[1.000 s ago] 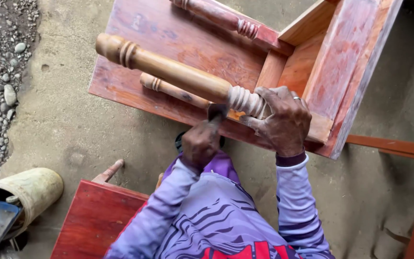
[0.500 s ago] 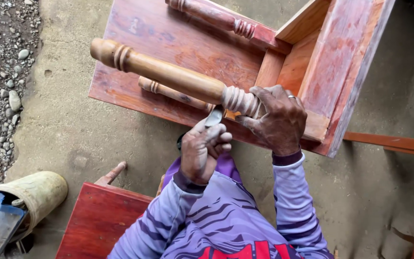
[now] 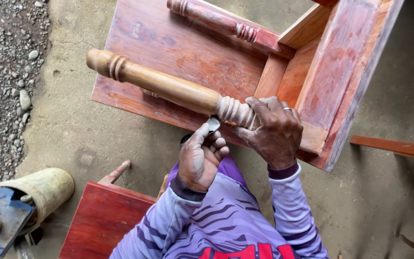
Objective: Scraping and smoothing a turned wooden furniture leg using a metal scraper tool.
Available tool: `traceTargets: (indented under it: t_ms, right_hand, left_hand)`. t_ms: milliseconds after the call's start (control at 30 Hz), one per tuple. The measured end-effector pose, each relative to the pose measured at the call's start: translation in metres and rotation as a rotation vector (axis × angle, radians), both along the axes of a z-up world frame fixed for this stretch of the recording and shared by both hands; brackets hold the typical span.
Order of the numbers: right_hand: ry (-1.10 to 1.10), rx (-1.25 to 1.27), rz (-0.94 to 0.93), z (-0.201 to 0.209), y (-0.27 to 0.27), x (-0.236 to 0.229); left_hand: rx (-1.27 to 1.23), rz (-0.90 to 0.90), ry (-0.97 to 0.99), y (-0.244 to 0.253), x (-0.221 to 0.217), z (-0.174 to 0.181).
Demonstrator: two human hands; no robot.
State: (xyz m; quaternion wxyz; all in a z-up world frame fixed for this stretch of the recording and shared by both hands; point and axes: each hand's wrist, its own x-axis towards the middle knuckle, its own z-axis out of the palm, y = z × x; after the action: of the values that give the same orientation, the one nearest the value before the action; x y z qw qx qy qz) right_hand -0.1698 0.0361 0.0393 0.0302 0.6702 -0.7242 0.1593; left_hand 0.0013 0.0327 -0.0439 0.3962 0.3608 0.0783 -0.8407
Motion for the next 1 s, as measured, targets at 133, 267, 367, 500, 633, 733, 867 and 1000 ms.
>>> traceTargets:
  t_ms: [133,267,367,500,633,733,867,1000]
  right_hand:
    - [-0.025,0.024,0.02,0.002,0.0,-0.001]
    - [-0.035,0.042,0.018,0.005,-0.003,-0.004]
    - [-0.035,0.056,0.026,0.007,-0.005,-0.004]
    - [-0.043,0.051,0.042,0.004,-0.001,-0.007]
    - [-0.028,0.082,0.052,0.009,-0.006,-0.007]
    - [-0.026,0.073,0.076,0.01,-0.007,-0.008]
    - [-0.048,0.043,0.086,0.008,-0.004,-0.007]
    - [-0.013,0.093,0.059,0.01,-0.007,-0.007]
  left_hand:
    - [0.052,0.005,-0.014,-0.006,-0.002,0.007]
    - [0.114,0.013,0.003,-0.009,-0.003,0.012]
    - [0.08,0.0,-0.02,-0.007,-0.009,0.015]
    - [0.041,-0.034,-0.042,-0.014,-0.011,0.022]
    - [0.008,-0.051,-0.06,-0.014,-0.011,0.011]
    - [0.011,-0.013,-0.118,-0.012,-0.012,-0.001]
    - [0.056,0.035,-0.156,-0.007,-0.013,-0.01]
    - [0.029,-0.013,-0.086,-0.011,-0.019,0.049]
